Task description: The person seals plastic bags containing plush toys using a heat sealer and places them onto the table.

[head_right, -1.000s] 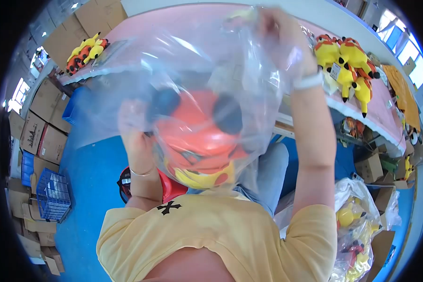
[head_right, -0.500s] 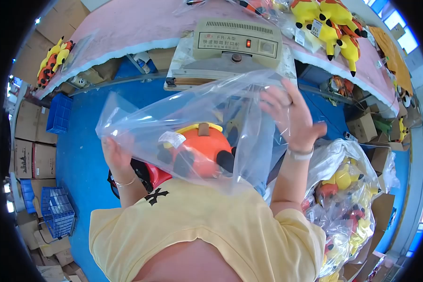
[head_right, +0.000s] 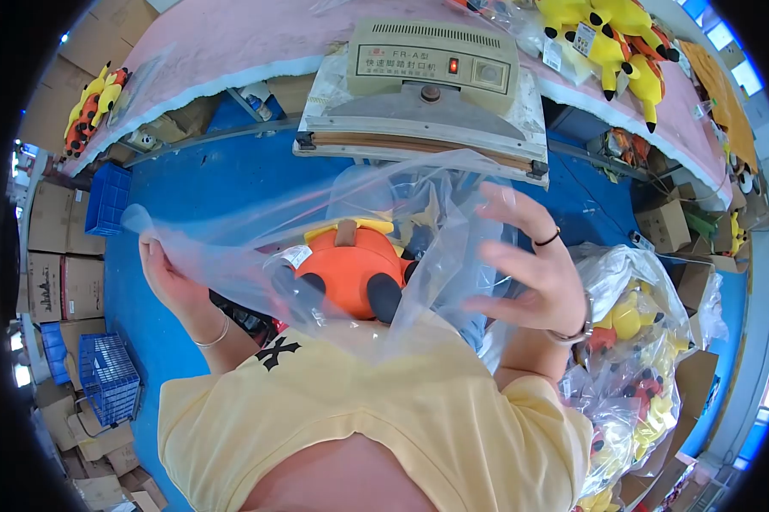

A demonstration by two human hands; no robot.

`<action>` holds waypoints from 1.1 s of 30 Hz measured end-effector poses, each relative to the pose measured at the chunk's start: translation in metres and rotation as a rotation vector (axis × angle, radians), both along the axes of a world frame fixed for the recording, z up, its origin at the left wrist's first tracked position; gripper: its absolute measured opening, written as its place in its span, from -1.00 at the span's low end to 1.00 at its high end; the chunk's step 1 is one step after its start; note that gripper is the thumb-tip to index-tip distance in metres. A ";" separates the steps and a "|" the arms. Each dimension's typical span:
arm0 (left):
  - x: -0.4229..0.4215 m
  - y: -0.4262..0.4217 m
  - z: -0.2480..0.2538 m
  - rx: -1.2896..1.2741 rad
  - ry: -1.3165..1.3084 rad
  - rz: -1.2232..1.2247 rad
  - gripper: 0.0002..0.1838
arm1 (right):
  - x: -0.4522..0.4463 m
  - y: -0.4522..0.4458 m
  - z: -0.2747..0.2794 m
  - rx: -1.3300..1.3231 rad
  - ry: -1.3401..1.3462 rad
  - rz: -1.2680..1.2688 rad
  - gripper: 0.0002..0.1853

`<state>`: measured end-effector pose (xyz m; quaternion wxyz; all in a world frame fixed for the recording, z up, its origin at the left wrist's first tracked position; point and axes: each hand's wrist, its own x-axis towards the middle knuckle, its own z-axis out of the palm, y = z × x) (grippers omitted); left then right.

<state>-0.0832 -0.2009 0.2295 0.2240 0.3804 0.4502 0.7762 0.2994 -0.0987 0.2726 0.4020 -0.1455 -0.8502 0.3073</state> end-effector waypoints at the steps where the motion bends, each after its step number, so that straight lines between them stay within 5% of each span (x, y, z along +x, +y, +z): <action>1: 0.000 0.000 0.000 -0.022 0.039 0.095 -0.88 | 0.006 0.003 0.003 0.042 -0.140 -0.012 -0.47; 3: -0.001 -0.001 -0.003 -0.024 0.072 0.134 -0.87 | 0.018 0.009 0.008 0.084 -0.413 -0.032 -0.71; 9: 0.005 0.010 0.006 0.031 0.123 0.321 -0.84 | 0.046 0.010 0.054 0.143 -0.317 -0.145 -0.85; 12: 0.012 0.012 0.013 0.068 0.073 0.380 -0.84 | 0.043 0.005 0.063 0.216 -0.222 -0.088 -0.86; 17: 0.017 0.018 0.011 0.130 -0.002 0.415 -0.83 | 0.027 -0.002 0.027 -0.116 0.365 -0.301 -0.88; 27: -0.005 0.009 0.001 0.034 0.032 0.564 -0.82 | 0.040 0.011 0.036 0.103 0.211 -0.059 -0.91; 33: 0.001 0.012 0.006 0.071 0.026 0.498 -0.84 | 0.055 0.008 0.070 0.090 -0.154 0.080 -0.94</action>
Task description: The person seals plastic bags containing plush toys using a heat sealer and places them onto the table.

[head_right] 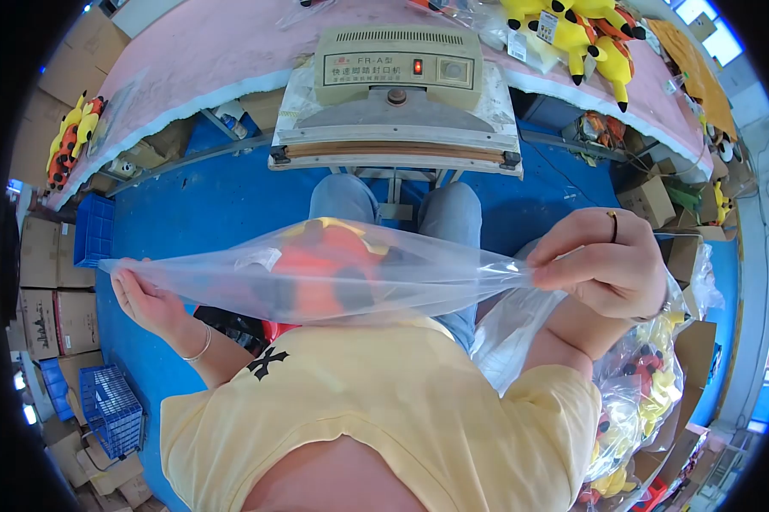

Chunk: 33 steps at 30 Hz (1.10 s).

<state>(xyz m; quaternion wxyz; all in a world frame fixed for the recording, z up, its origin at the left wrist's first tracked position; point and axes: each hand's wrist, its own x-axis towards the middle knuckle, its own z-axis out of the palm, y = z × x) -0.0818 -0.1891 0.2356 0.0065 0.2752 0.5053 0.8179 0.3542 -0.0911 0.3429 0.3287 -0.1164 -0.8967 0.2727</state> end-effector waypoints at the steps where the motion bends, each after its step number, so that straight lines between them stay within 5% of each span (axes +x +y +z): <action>1: 0.007 0.002 0.006 0.005 0.003 -0.023 -0.84 | 0.002 -0.003 0.008 0.026 -0.107 -0.037 -0.95; 3: 0.015 0.005 0.015 0.010 0.012 -0.068 -0.85 | 0.007 -0.010 0.021 0.072 -0.319 -0.110 -0.96; 6: -0.008 -0.001 -0.004 0.003 0.026 -0.042 -0.86 | 0.026 -0.012 0.025 0.192 -0.258 -0.162 -0.96; 8: -0.016 -0.005 -0.013 -0.007 0.032 -0.026 -0.86 | 0.033 -0.010 0.012 0.143 0.388 -0.215 -0.87; 14: -0.013 -0.006 -0.008 0.015 -0.094 -0.019 -0.88 | -0.003 -0.009 -0.016 -0.125 -0.102 -0.184 -0.75; 24: 0.015 0.005 0.011 0.038 -0.308 0.116 -0.68 | -0.020 0.003 -0.026 0.044 0.257 -0.034 -0.84; 28: -0.010 -0.003 -0.012 0.034 -0.194 -0.032 -0.70 | -0.037 0.000 -0.050 -0.412 0.697 0.116 -0.93; 33: -0.022 -0.005 -0.015 0.078 -0.147 -0.087 -0.75 | -0.027 0.001 -0.051 -0.275 0.632 0.008 -0.95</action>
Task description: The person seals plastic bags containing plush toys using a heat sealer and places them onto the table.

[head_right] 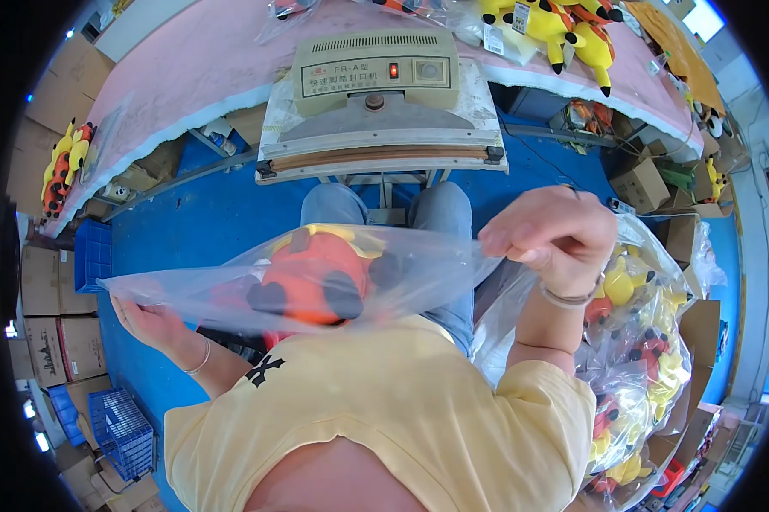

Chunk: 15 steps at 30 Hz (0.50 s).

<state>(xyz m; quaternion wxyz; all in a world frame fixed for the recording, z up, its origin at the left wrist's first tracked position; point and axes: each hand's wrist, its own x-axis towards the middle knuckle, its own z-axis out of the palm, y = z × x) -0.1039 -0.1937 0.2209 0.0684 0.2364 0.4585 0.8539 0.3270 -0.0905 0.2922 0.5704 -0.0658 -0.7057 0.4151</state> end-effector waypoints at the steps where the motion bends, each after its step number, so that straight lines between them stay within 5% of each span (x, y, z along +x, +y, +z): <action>1: -0.004 -0.001 -0.001 -0.001 0.001 0.002 -0.75 | 0.004 0.000 0.002 -0.001 0.001 0.002 -0.95; 5: -0.018 -0.002 -0.002 -0.079 0.111 -0.053 -0.82 | 0.024 -0.002 0.033 0.341 -0.497 -0.024 -0.95; 11: 0.015 0.013 0.020 -0.055 0.049 0.087 -0.85 | 0.025 -0.019 0.075 0.440 -0.758 -0.174 -0.92; 15: 0.012 0.003 0.016 0.030 0.157 -0.200 -0.84 | 0.027 -0.022 0.093 0.518 -0.856 -0.205 -0.93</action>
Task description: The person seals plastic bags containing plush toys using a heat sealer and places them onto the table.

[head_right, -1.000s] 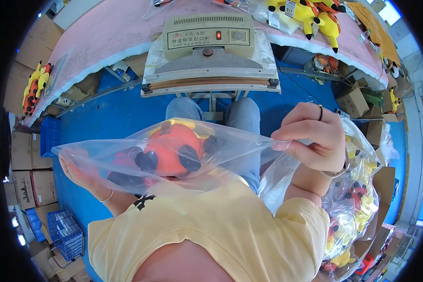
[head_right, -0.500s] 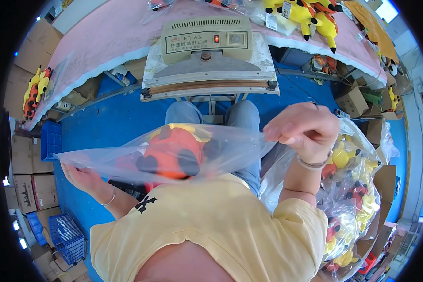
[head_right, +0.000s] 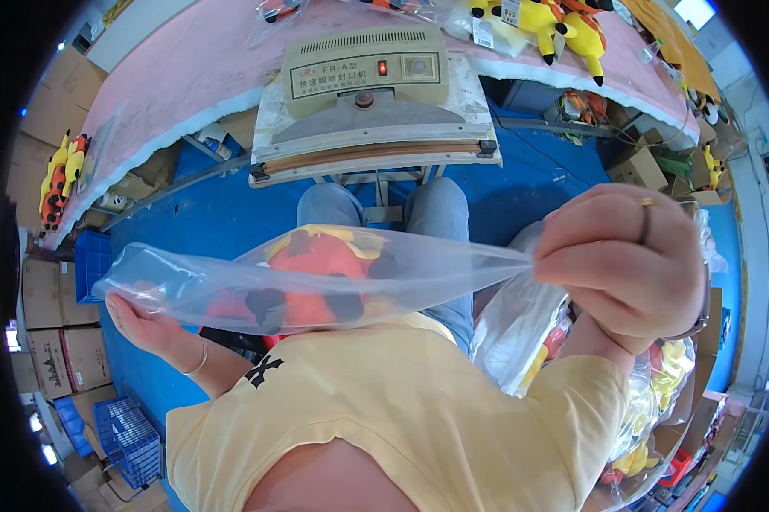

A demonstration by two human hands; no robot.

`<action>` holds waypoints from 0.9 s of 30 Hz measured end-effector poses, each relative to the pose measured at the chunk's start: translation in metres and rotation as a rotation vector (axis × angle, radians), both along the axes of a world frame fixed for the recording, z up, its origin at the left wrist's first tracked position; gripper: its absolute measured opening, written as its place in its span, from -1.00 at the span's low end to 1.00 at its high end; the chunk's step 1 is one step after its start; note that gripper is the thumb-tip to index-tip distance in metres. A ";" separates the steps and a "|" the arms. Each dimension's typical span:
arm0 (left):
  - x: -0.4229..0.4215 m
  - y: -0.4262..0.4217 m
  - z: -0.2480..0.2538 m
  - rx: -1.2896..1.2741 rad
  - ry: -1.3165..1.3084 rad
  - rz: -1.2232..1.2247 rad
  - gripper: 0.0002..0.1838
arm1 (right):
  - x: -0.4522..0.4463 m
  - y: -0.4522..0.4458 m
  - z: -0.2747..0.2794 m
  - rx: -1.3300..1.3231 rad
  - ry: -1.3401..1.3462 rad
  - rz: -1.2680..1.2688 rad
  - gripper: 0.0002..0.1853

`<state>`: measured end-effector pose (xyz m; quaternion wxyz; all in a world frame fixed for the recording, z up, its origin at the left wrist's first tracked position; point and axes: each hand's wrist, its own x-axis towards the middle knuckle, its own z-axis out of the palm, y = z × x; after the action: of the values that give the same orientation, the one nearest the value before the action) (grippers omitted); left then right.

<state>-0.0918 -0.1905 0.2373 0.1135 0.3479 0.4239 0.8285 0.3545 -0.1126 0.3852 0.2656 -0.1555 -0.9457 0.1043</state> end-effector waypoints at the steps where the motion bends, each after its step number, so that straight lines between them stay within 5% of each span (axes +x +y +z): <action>1: 0.001 0.002 0.000 0.001 0.000 -0.005 -0.84 | 0.005 0.000 0.006 0.001 0.000 -0.005 -0.93; 5: 0.006 0.006 0.000 -0.002 -0.080 0.094 -0.84 | 0.037 0.001 0.027 0.088 0.103 -0.104 -0.84; 11: 0.009 0.006 0.000 -0.026 -0.073 0.144 -0.83 | 0.004 0.003 -0.021 -0.342 -0.067 -0.077 -0.63; 18: 0.000 0.003 -0.001 -0.042 0.113 0.055 -0.82 | 0.025 0.032 -0.069 -0.330 0.462 0.132 -0.35; 22: -0.002 0.011 -0.006 0.021 0.021 -0.042 -0.85 | -0.011 0.027 -0.107 -0.534 0.154 -0.014 -0.23; 24: 0.007 0.015 0.002 -0.012 -0.009 0.048 -0.87 | -0.027 0.018 -0.139 -0.651 0.248 0.029 -0.34; 27: 0.013 0.019 0.007 -0.034 -0.040 0.101 -0.85 | -0.037 0.016 -0.176 -0.677 0.791 0.122 -0.74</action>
<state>-0.0792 -0.1718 0.2442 0.0857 0.3075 0.4525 0.8327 0.3174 -0.0967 0.2096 0.5308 -0.1262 -0.6937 0.4702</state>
